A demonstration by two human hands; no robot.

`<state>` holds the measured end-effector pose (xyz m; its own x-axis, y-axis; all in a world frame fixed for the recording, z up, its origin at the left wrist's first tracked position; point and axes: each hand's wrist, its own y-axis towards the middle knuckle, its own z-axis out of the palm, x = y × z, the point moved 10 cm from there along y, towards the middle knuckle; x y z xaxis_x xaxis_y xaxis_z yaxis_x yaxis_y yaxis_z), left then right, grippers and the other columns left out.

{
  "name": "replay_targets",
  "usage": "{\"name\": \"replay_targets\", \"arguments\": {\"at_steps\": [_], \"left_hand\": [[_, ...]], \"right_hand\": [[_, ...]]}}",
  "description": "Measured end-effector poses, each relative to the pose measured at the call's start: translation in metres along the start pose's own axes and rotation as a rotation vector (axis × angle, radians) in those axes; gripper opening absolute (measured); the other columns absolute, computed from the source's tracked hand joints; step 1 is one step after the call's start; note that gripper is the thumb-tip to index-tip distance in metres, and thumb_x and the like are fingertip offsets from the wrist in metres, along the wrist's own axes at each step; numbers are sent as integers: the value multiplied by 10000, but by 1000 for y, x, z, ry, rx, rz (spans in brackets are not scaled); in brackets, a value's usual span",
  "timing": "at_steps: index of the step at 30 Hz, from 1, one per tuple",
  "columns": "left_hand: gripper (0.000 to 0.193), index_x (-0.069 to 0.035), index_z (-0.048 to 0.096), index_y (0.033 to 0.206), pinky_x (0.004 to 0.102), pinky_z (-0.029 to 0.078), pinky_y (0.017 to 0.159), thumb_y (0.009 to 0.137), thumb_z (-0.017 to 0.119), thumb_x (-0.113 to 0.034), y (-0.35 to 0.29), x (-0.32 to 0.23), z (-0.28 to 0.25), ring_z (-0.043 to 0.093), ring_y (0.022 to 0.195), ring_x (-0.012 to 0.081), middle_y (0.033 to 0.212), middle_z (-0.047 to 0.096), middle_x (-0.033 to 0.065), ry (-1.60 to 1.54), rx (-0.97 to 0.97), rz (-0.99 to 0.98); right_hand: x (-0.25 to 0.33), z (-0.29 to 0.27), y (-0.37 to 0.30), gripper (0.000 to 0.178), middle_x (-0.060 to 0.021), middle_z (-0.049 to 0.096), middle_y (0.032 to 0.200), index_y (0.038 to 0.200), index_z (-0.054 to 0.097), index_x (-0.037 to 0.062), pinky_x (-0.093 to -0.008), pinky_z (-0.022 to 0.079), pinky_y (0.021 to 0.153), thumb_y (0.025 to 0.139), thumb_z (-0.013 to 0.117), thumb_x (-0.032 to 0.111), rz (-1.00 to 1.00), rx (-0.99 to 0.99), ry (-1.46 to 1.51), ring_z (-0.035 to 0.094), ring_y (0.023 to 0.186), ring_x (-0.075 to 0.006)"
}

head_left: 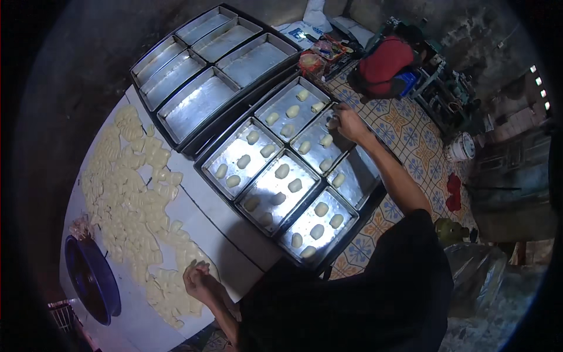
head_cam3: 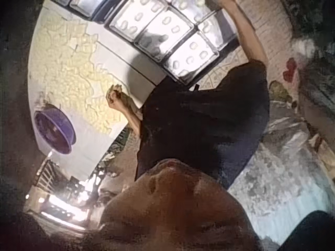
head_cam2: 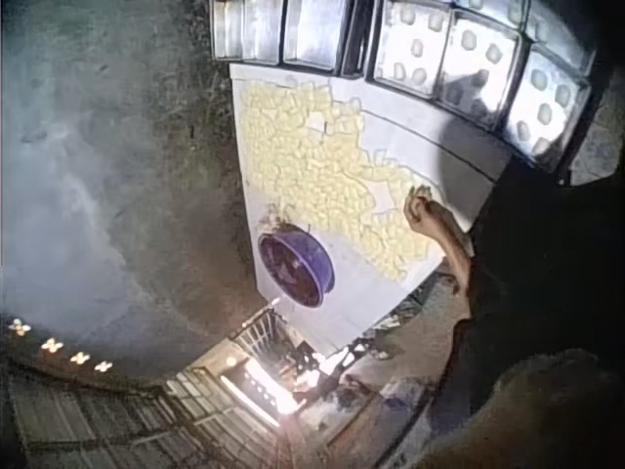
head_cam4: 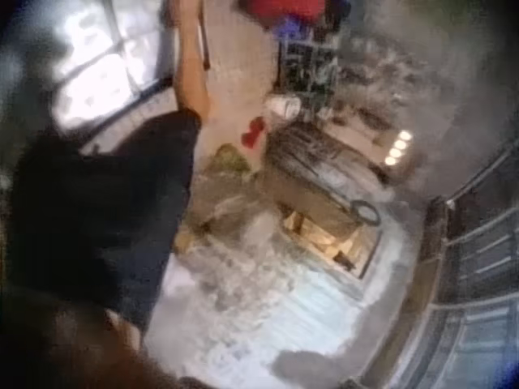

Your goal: The person fills pieces of dough with filling from a bowl, folds them closed into rolls by hand, and places the filled dough rolls into metal baking trays.

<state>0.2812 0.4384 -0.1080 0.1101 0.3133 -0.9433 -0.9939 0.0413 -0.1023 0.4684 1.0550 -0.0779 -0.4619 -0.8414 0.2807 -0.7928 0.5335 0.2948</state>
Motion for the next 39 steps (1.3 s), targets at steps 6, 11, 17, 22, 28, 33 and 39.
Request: {"name": "replay_targets", "arguments": {"at_steps": [6, 11, 17, 22, 28, 33, 39], "left_hand": [[148, 53, 559, 1007, 297, 475, 650, 879, 498, 12, -1, 19, -16, 551, 753, 190, 882, 562, 142, 109, -78, -172], [164, 41, 544, 1043, 335, 517, 738, 907, 469, -13, 3, 6, -7, 563, 778, 200, 860, 564, 131, 224, -73, -163], [138, 52, 536, 1020, 327, 497, 684, 916, 483, -22, -4, 6, -25, 556, 708, 213, 827, 571, 140, 119, -196, -111], [177, 73, 565, 992, 317, 498, 731, 851, 501, -12, -1, 1, -49, 575, 749, 196, 817, 583, 134, 161, -214, -64], [178, 58, 592, 1017, 252, 468, 790, 905, 524, -62, 36, -34, -51, 588, 841, 133, 930, 640, 101, 506, -128, 152], [331, 27, 536, 1178, 344, 442, 932, 852, 478, 25, 77, -28, -42, 604, 1071, 281, 1130, 635, 180, 529, 104, 300], [731, 64, 88, 1449, 561, 290, 1062, 815, 445, -3, 102, 16, 10, 424, 1294, 350, 1494, 298, 197, 1300, 357, 321]], "right_hand": [[-14, 42, 5, 278, -227, 621, 1013, 975, 649, -42, -414, 499, 850, 705, 652, 23, -14, 154, -11, 604, 958, -382], [-12, 39, 9, 215, -229, 618, 941, 899, 640, -55, -434, 495, 808, 689, 603, -30, 21, 318, -214, 601, 933, -400], [-2, 5, -10, 252, -248, 601, 1038, 1000, 632, -71, -434, 487, 866, 770, 609, 28, 151, -166, 37, 587, 976, -410], [2, 23, -10, 299, -269, 590, 1068, 1027, 623, -61, -445, 491, 855, 736, 625, 8, 231, -18, 37, 589, 959, -430], [283, 0, -34, 301, -188, 642, 1038, 1104, 604, -16, -380, 496, 844, 805, 571, -4, -190, -21, 568, 627, 957, -335], [474, 150, -51, 265, -182, 665, 1032, 1050, 686, 54, -363, 504, 812, 800, 632, 123, -184, 532, 962, 646, 877, -325], [558, 200, -24, 263, -231, 657, 938, 982, 633, -12, -443, 484, 845, 792, 637, 171, -312, 431, 389, 614, 935, -395]]}}
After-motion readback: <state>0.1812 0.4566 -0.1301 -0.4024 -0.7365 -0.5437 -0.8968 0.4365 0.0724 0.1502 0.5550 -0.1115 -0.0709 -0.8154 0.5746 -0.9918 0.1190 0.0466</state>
